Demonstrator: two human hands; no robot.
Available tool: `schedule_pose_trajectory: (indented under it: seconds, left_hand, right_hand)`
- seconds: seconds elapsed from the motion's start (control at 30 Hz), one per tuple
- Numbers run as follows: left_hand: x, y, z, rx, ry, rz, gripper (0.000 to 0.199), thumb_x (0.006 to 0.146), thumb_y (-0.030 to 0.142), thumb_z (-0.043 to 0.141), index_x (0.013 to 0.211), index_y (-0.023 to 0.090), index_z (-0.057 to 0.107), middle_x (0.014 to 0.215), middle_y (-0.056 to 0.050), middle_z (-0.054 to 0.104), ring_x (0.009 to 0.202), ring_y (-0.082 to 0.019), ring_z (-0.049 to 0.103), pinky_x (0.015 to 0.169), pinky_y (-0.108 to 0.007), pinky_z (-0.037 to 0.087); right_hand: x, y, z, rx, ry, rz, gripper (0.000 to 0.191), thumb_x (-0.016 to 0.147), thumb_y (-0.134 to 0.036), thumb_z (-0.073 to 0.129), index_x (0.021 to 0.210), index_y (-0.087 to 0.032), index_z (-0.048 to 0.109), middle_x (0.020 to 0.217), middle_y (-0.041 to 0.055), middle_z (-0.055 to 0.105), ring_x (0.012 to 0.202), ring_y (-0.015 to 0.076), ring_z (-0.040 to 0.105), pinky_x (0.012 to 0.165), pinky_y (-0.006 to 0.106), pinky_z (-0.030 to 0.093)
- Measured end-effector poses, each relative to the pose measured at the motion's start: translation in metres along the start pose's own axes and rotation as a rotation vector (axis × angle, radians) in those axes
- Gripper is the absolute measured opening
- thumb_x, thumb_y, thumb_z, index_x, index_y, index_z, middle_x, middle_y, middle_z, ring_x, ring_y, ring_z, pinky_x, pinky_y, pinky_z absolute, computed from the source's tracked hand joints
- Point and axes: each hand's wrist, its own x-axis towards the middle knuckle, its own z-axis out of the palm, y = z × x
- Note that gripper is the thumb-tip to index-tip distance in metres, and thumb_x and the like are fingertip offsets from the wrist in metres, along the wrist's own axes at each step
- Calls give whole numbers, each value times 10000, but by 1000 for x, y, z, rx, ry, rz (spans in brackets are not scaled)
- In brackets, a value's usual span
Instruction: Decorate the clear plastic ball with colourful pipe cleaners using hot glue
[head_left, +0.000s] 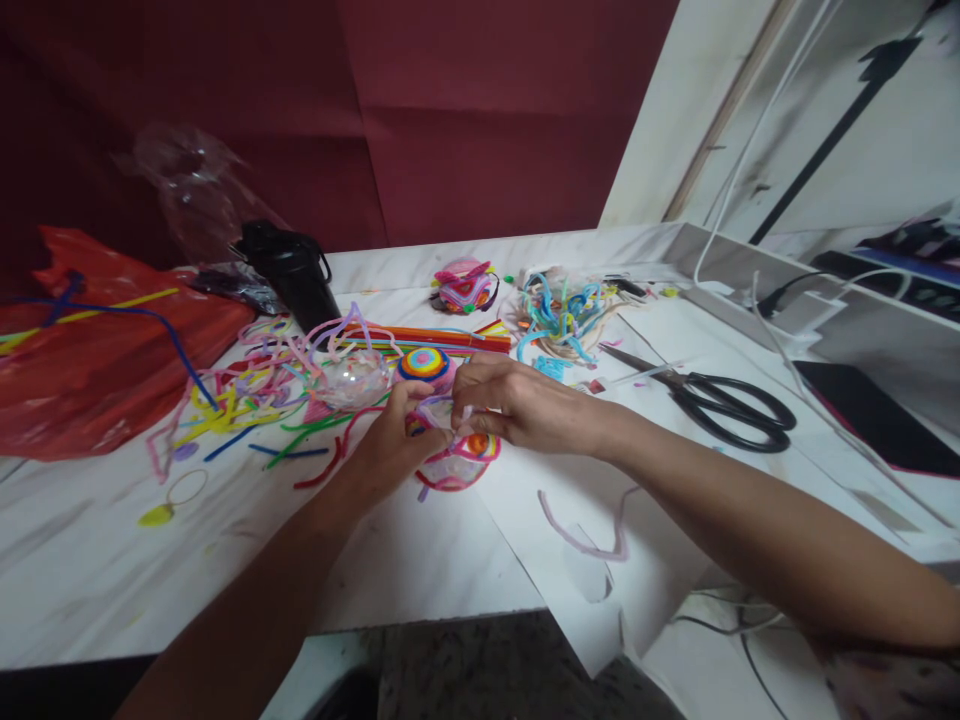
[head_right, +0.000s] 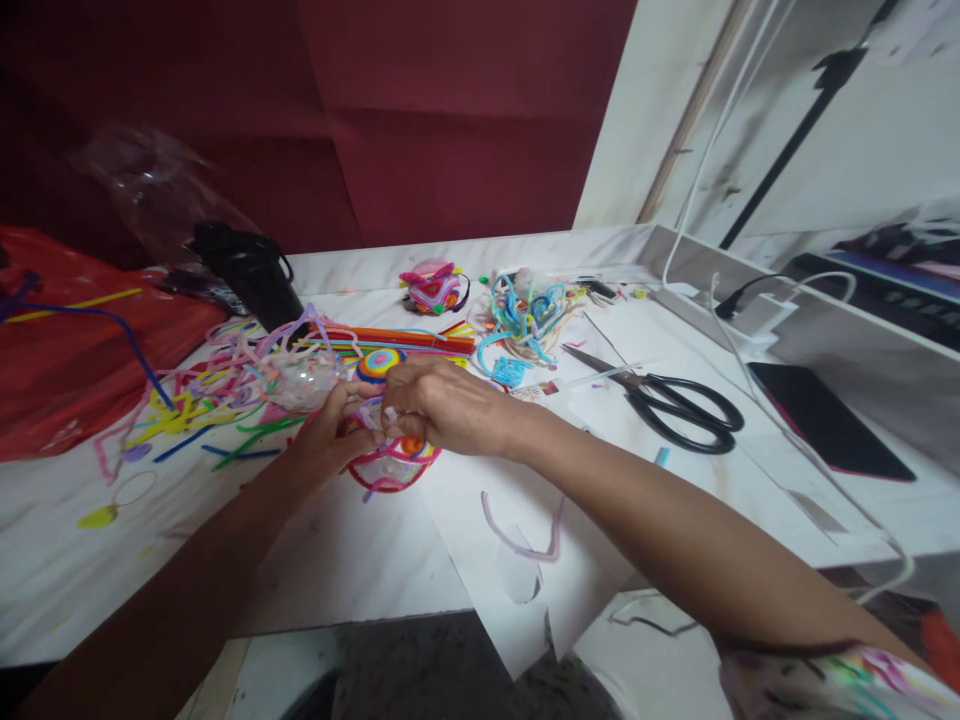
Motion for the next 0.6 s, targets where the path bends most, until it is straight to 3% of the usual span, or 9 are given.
schedule_pose_trajectory:
  seconds: [0.4, 0.6]
  left_hand:
    - [-1, 4, 1, 3, 4, -19, 527, 675, 356, 675, 1133, 213, 457, 972, -19, 638, 824, -182, 599, 737, -315, 450]
    - [-2, 7, 2, -10, -1, -39, 513, 671, 343, 668, 1120, 216, 453, 1058, -37, 632, 872, -186, 601, 773, -318, 448]
  right_hand:
    - [10, -3, -2, -61, -74, 154, 146, 800, -20, 586, 811, -123, 689, 831, 81, 687, 799, 182, 608, 723, 286, 429]
    - [11, -5, 0, -84, -53, 190, 209, 730, 31, 582, 799, -123, 706, 828, 80, 704, 809, 189, 615, 724, 278, 429]
